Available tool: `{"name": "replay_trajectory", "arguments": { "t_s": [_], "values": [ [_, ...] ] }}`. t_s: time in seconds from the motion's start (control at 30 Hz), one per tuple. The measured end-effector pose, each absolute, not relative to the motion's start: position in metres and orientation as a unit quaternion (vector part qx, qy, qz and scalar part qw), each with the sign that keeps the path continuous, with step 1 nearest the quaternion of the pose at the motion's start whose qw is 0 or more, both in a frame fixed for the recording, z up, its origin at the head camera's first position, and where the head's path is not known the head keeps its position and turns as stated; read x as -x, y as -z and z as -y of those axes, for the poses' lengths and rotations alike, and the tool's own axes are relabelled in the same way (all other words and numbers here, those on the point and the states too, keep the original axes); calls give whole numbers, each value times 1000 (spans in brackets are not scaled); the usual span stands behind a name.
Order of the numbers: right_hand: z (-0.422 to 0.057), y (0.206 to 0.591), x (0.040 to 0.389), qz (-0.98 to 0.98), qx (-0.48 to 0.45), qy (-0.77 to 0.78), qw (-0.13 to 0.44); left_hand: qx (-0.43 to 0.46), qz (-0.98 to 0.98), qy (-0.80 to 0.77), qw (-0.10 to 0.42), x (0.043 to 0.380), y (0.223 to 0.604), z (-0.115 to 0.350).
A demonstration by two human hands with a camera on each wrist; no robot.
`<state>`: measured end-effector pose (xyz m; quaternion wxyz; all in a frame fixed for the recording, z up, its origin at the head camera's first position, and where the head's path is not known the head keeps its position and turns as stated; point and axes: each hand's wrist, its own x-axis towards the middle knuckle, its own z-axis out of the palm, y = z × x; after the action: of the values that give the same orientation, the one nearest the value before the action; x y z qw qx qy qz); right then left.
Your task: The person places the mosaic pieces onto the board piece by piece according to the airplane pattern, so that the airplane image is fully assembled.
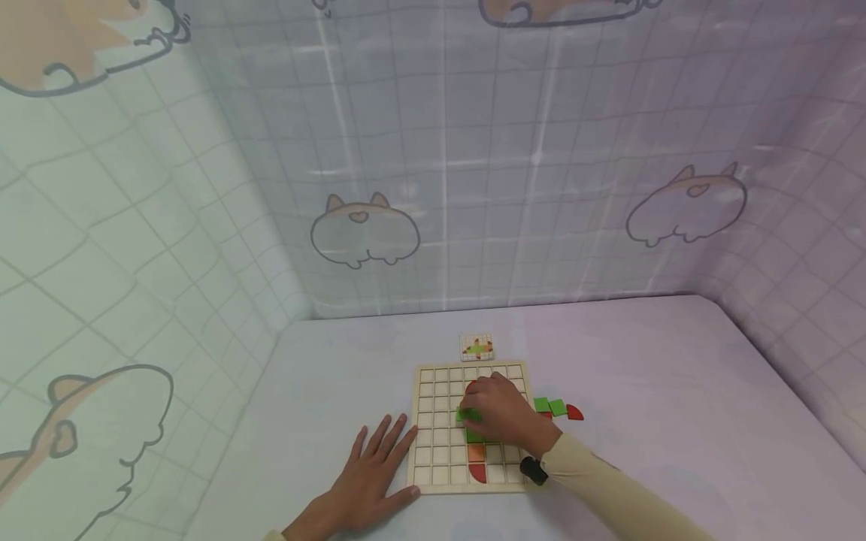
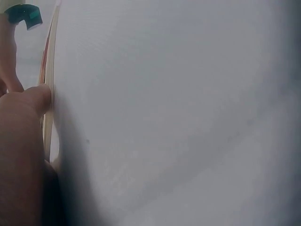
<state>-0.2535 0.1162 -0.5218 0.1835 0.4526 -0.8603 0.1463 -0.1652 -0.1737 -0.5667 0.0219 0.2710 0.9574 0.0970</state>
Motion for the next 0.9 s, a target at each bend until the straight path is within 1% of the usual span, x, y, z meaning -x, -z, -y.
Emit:
{"name": "replay_trajectory", "arguments": {
  "t_s": [0.4, 0.63, 0.9],
  "values": [
    [-104, 531, 257, 872, -459, -103, 135, -272, -958, -92, 24, 165, 561, 172],
    [-99, 529, 255, 881, -447, -88, 123, -266, -960, -86, 30, 165, 563, 173],
    [-99, 527, 253, 886, -438, -88, 127, -269, -959, -82, 19, 164, 562, 173]
  ]
}}
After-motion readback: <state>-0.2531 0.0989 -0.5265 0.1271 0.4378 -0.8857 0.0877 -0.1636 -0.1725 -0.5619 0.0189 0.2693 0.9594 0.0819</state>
